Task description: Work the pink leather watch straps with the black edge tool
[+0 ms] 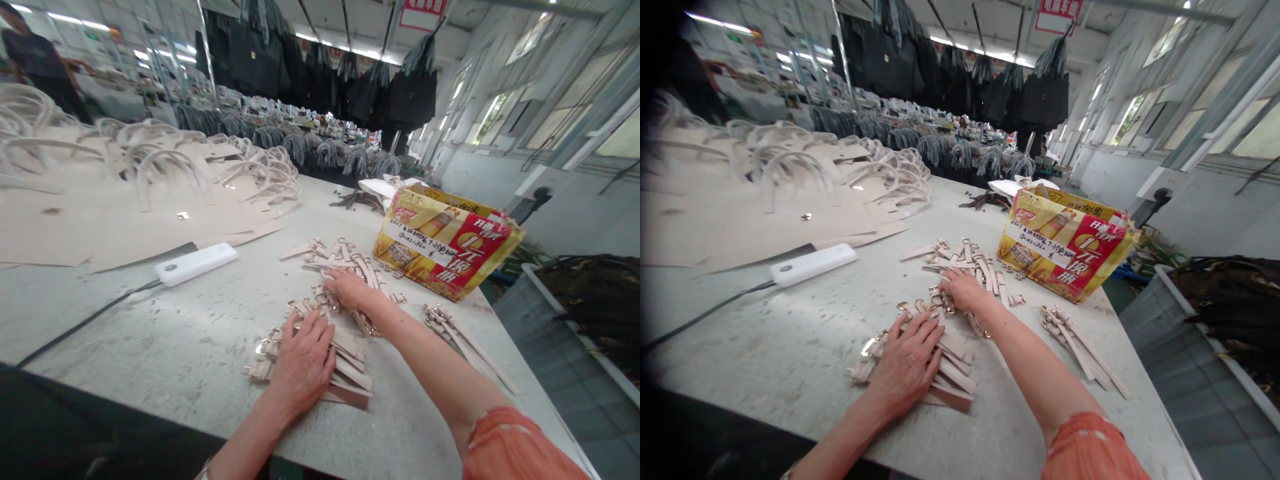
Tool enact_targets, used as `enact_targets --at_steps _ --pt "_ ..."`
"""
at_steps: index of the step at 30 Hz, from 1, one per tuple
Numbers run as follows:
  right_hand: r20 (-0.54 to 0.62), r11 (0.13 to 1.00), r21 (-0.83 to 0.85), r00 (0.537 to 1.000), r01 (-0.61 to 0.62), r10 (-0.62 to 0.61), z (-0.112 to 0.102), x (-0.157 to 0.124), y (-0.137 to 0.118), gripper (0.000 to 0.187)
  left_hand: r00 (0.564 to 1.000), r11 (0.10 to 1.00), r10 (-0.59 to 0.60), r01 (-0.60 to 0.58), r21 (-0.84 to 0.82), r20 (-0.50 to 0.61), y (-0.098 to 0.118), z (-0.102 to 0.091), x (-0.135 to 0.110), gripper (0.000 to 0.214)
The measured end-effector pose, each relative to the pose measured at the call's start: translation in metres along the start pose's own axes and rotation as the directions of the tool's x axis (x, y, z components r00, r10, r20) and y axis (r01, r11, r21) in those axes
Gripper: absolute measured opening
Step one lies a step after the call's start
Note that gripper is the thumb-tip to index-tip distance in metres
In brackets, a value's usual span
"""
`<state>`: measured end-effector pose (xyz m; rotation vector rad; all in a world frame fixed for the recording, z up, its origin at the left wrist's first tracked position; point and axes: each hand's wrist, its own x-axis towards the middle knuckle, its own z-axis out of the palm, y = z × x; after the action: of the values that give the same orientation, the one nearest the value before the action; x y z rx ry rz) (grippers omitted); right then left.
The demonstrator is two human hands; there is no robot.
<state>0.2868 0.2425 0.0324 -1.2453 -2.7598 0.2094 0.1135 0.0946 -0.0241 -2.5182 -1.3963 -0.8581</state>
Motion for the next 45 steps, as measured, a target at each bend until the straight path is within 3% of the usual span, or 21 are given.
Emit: enact_targets --at_steps 3,7,10,12,14,16,18,20,24,28,31,33,36,38,42,45 --pt "-0.033 1.0 0.007 0.999 -0.017 0.018 -0.01 0.007 0.009 0.028 1.0 1.0 0.0 0.0 -0.005 -0.002 0.0 0.001 0.0 0.033" --pt "-0.145 0.999 0.04 0.989 -0.033 0.038 -0.044 0.009 0.012 0.02 1.0 1.0 -0.003 0.003 -0.011 -0.005 -0.001 0.002 0.0 0.035" --pt "-0.28 0.989 0.145 0.958 -0.016 0.057 -0.072 0.002 0.006 0.024 1.0 1.0 -0.001 0.001 -0.015 0.001 -0.001 0.001 0.0 0.036" --pt "-0.304 0.985 0.173 0.951 -0.01 0.064 -0.081 -0.006 0.001 0.029 1.0 1.0 -0.002 0.002 -0.016 0.005 0.0 0.0 0.001 0.035" --pt "-0.203 0.993 0.107 0.976 -0.053 0.074 -0.079 -0.016 -0.004 0.035 1.0 1.0 -0.006 0.006 -0.016 0.008 0.0 -0.001 0.001 0.035" --pt "0.004 0.996 0.007 0.996 -0.09 0.09 -0.068 -0.028 -0.006 0.044 1.0 1.0 -0.011 0.011 -0.014 0.009 0.001 -0.001 0.001 0.035" --pt "0.193 0.995 -0.046 0.977 -0.089 0.096 -0.052 -0.04 -0.006 0.053 1.0 1.0 -0.013 0.013 -0.012 0.008 0.002 -0.002 0.001 0.036" --pt "0.281 0.995 -0.06 0.956 -0.074 0.088 -0.038 -0.048 -0.006 0.058 1.0 1.0 -0.013 0.013 -0.01 0.006 0.002 -0.001 0.001 0.036" --pt "0.295 0.996 -0.065 0.953 -0.057 0.074 -0.025 -0.052 -0.006 0.052 1.0 1.0 -0.016 0.015 -0.008 -0.003 0.001 0.0 0.001 0.035" --pt "0.287 0.997 -0.073 0.957 -0.023 0.043 -0.03 -0.044 -0.005 0.037 1.0 1.0 -0.018 0.018 -0.005 -0.006 0.0 0.0 0.001 0.035" --pt "0.235 0.997 -0.078 0.972 -0.008 0.026 -0.046 -0.04 -0.002 0.032 1.0 1.0 -0.011 0.011 -0.001 0.001 0.0 -0.001 0.001 0.035" --pt "0.136 0.994 -0.105 0.99 -0.033 0.047 -0.063 -0.04 -0.001 0.027 1.0 1.0 -0.007 0.007 0.001 0.003 0.0 -0.001 0.001 0.035" --pt "-0.024 0.985 -0.126 0.993 -0.116 0.114 -0.086 -0.04 -0.008 0.022 1.0 1.0 -0.005 0.005 0.001 0.001 -0.001 0.0 0.001 0.035" --pt "-0.015 0.973 -0.085 0.976 -0.217 0.216 -0.091 -0.038 -0.017 0.025 1.0 1.0 -0.006 0.006 -0.002 -0.001 -0.001 0.0 0.001 0.035" --pt "0.089 0.9 -0.025 0.896 -0.435 0.436 -0.064 -0.035 -0.04 0.035 1.0 1.0 -0.011 0.011 -0.009 -0.011 0.0 0.001 0.002 0.034" --pt "0.134 0.909 -0.003 0.901 -0.417 0.413 -0.028 -0.037 -0.054 0.033 0.999 1.0 -0.024 0.024 -0.007 -0.029 0.001 0.003 0.001 0.037"
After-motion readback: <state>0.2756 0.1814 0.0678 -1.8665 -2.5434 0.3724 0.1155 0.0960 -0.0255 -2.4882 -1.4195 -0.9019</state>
